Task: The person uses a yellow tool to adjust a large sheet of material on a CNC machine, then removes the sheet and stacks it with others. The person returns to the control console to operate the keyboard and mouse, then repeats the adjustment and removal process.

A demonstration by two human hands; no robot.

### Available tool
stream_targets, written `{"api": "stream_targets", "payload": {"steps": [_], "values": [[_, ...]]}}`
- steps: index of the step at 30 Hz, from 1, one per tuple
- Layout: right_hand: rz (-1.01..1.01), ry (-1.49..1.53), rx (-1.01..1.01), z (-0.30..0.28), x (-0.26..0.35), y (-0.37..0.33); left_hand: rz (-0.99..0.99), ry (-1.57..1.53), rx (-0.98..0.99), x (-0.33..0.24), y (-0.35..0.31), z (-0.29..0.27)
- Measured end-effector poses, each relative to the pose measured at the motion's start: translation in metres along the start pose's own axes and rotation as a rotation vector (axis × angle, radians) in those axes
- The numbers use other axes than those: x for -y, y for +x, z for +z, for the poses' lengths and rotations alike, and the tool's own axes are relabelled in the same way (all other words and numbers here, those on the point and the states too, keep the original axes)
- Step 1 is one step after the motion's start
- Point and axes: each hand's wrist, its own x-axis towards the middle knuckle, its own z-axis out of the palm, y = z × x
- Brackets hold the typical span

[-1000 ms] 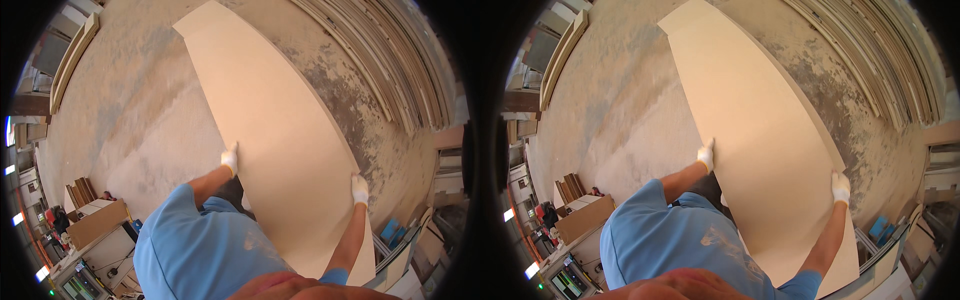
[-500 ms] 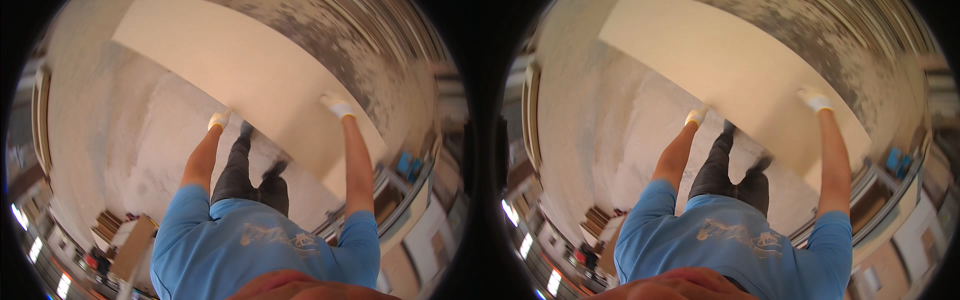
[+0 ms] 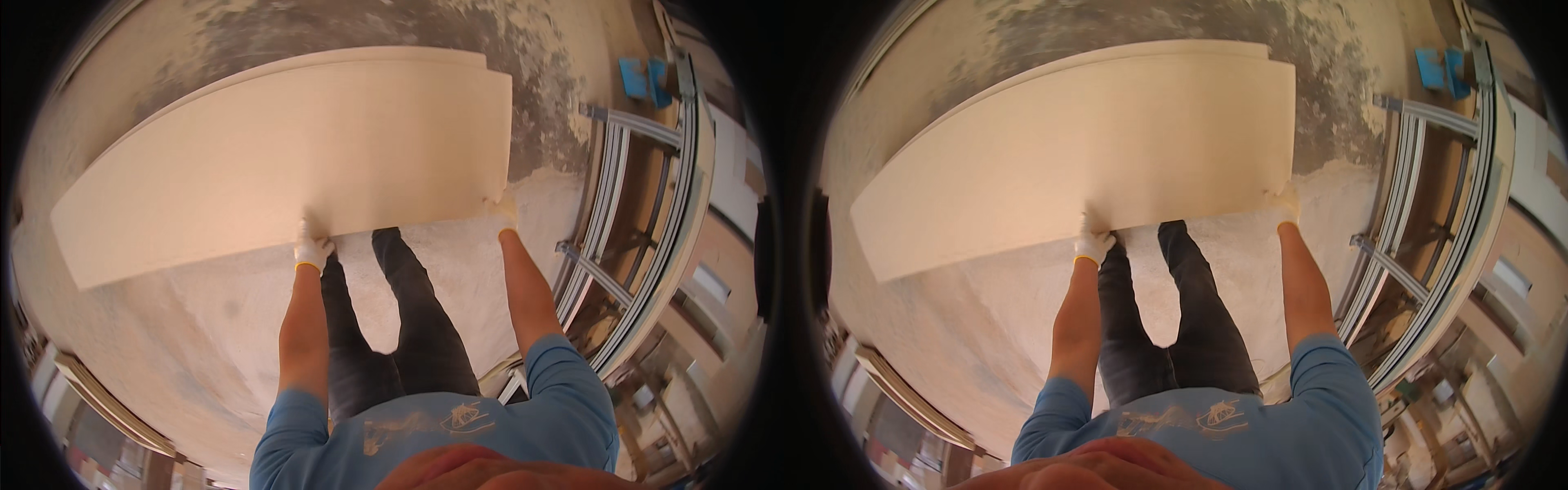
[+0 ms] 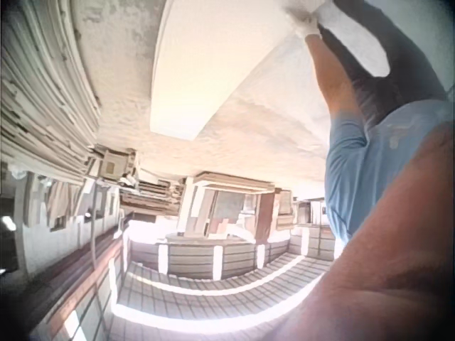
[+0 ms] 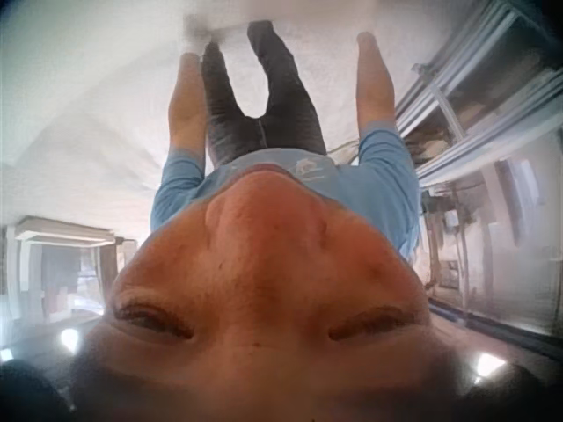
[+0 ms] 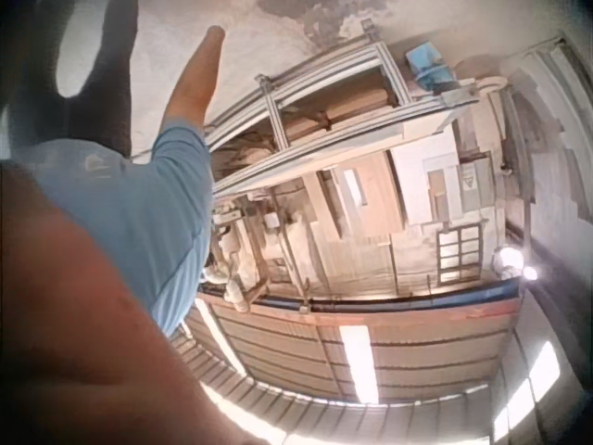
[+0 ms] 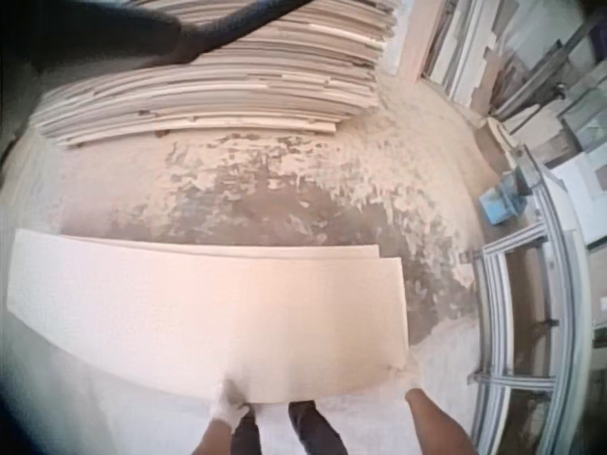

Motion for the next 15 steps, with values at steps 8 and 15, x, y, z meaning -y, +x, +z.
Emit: {"api": "stream_targets", "payload": {"steps": [8,15], "values": [[0.009,0.7,0.3,0.066,-0.063,0.119,1.323,1.872,0.871,0.024,0.063,-0.004],[0.162,0.559,0.231,0.035,0.004,0.102,1.356,1.923,0.765,0.051,0.036,0.04]]}}
